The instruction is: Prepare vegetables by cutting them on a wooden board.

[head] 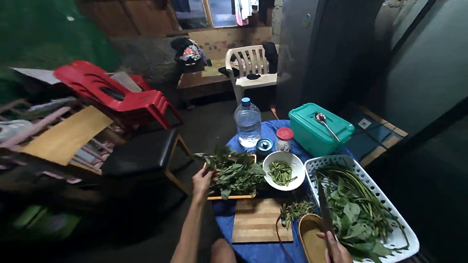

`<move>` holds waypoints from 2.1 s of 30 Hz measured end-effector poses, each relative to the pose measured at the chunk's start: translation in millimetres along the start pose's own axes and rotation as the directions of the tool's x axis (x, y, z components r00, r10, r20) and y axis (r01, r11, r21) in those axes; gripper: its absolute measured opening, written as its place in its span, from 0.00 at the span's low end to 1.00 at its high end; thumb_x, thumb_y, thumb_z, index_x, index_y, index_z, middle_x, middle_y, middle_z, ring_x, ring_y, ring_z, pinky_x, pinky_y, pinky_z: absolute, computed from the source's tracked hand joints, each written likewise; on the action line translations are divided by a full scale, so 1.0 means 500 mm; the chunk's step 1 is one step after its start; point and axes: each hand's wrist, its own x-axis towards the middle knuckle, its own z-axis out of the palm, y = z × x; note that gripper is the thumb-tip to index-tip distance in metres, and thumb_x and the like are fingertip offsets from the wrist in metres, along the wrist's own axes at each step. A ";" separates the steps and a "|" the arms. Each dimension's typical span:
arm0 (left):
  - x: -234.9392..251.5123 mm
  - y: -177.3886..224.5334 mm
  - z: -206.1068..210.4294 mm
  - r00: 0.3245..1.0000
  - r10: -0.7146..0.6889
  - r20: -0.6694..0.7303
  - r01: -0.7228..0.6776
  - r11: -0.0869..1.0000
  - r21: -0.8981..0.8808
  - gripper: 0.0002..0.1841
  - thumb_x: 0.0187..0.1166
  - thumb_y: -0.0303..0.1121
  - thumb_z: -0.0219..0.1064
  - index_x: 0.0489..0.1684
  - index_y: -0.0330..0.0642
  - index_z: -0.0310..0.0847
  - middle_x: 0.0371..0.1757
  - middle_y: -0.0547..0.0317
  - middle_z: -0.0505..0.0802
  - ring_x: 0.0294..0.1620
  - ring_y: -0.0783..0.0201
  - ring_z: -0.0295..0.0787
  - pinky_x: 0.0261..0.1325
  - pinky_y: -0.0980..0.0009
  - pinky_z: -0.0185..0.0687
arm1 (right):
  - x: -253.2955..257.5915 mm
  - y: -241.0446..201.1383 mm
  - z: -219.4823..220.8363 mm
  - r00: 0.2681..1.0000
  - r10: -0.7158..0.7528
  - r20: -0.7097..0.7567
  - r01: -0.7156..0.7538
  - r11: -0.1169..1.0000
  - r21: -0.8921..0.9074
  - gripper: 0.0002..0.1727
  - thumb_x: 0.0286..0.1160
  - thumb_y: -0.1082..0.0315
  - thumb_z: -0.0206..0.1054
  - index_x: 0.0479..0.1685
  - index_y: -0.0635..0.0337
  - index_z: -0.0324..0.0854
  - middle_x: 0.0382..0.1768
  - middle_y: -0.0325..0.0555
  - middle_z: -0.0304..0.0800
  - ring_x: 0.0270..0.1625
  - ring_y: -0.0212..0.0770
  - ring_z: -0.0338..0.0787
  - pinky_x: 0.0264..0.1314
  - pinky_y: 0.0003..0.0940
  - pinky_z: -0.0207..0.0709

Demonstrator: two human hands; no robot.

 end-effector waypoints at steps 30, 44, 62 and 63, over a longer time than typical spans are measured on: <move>-0.477 -0.061 0.498 0.609 0.051 0.792 -0.392 0.887 0.245 0.09 0.83 0.31 0.66 0.37 0.35 0.88 0.26 0.60 0.88 0.24 0.70 0.83 0.35 0.69 0.82 | 0.028 -0.051 -0.073 0.838 -0.493 -0.232 0.439 0.863 -0.248 0.29 0.93 0.49 0.42 0.59 0.67 0.80 0.23 0.49 0.84 0.25 0.46 0.86 0.32 0.48 0.81; -0.451 -0.090 0.496 0.642 -0.241 0.727 0.185 0.970 0.158 0.10 0.87 0.30 0.63 0.45 0.32 0.87 0.26 0.62 0.86 0.21 0.73 0.77 0.27 0.77 0.76 | 0.074 -0.039 -0.126 0.879 -0.198 -0.433 0.141 0.977 -0.159 0.32 0.95 0.49 0.41 0.89 0.59 0.60 0.35 0.57 0.89 0.32 0.53 0.89 0.46 0.56 0.84; -0.476 -0.073 0.463 0.484 -0.361 0.797 0.443 0.886 0.133 0.10 0.90 0.28 0.56 0.45 0.34 0.84 0.29 0.62 0.87 0.17 0.77 0.73 0.22 0.82 0.71 | 0.054 -0.036 -0.069 0.928 -0.309 -0.209 0.323 0.946 0.036 0.41 0.89 0.41 0.31 0.56 0.68 0.80 0.21 0.37 0.78 0.19 0.31 0.75 0.28 0.33 0.77; -0.477 -0.077 0.460 0.471 -0.356 0.808 0.461 0.880 0.119 0.11 0.90 0.28 0.56 0.46 0.33 0.84 0.29 0.62 0.87 0.17 0.78 0.72 0.22 0.83 0.70 | 0.056 -0.039 -0.066 0.932 -0.294 -0.214 0.303 0.953 0.010 0.40 0.90 0.42 0.30 0.53 0.68 0.81 0.21 0.38 0.78 0.21 0.32 0.76 0.30 0.35 0.78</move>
